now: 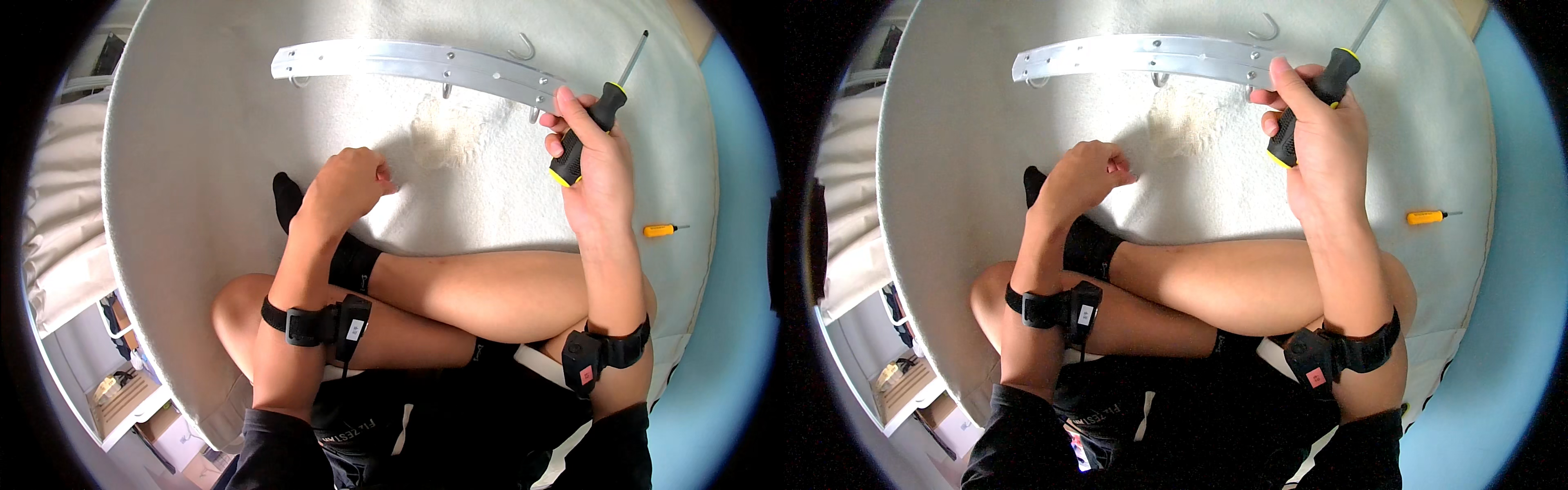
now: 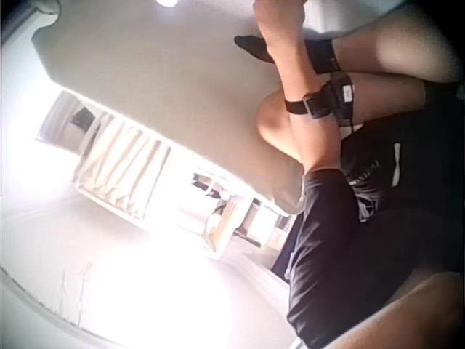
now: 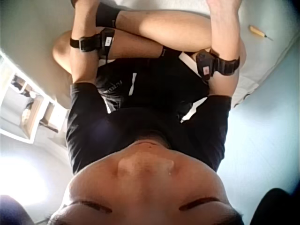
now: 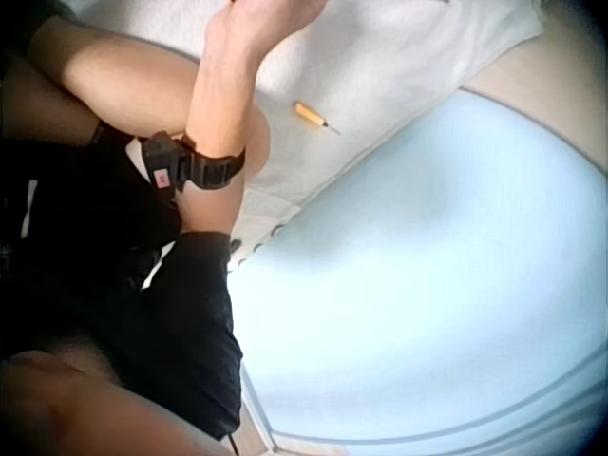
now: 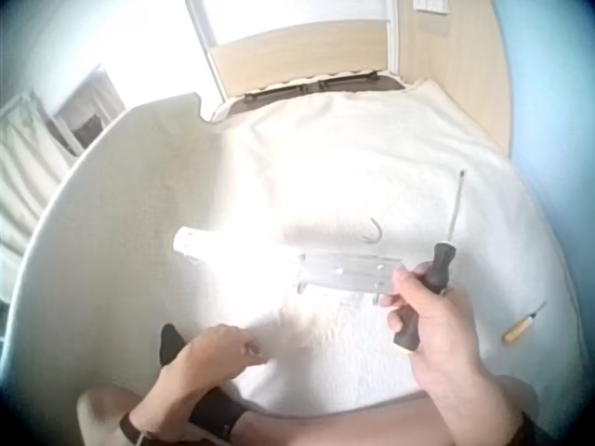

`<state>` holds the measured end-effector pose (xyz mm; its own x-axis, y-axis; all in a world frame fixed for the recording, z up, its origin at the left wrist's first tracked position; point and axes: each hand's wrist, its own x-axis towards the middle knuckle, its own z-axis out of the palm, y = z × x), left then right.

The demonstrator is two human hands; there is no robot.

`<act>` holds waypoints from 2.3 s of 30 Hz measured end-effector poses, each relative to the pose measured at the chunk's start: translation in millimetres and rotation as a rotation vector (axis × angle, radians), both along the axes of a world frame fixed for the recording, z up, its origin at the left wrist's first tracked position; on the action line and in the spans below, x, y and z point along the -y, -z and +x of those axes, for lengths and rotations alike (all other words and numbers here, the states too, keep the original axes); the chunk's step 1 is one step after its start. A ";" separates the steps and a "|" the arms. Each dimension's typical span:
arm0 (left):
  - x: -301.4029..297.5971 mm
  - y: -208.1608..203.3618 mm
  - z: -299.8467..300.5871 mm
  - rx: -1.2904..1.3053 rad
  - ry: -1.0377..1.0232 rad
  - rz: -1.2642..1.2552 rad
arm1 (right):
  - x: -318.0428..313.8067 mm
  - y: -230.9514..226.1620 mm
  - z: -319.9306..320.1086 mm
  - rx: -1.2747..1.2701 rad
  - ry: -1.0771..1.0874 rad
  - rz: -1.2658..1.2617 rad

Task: The person assembles a metal rack by inserting small hooks into holes on curved metal bars and securing them with screws using a screwdriver.

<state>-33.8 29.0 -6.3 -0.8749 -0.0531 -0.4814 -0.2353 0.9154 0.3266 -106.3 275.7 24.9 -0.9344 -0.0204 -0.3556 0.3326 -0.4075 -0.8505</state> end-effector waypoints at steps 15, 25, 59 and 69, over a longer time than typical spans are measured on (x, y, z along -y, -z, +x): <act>-16.4 -31.5 -16.5 -0.308 -0.299 0.611 | 2.2 1.2 -0.8 0.050 -0.016 -0.031; -24.5 -40.3 -19.4 -0.667 -0.481 0.906 | 5.6 6.0 0.7 0.058 -0.030 -0.089; -22.2 27.8 -28.7 -0.654 -0.058 0.185 | 33.5 29.1 -4.4 0.075 -0.272 0.423; -25.2 16.1 -25.8 -0.435 0.038 0.244 | 10.9 29.3 -15.0 0.197 -0.081 0.206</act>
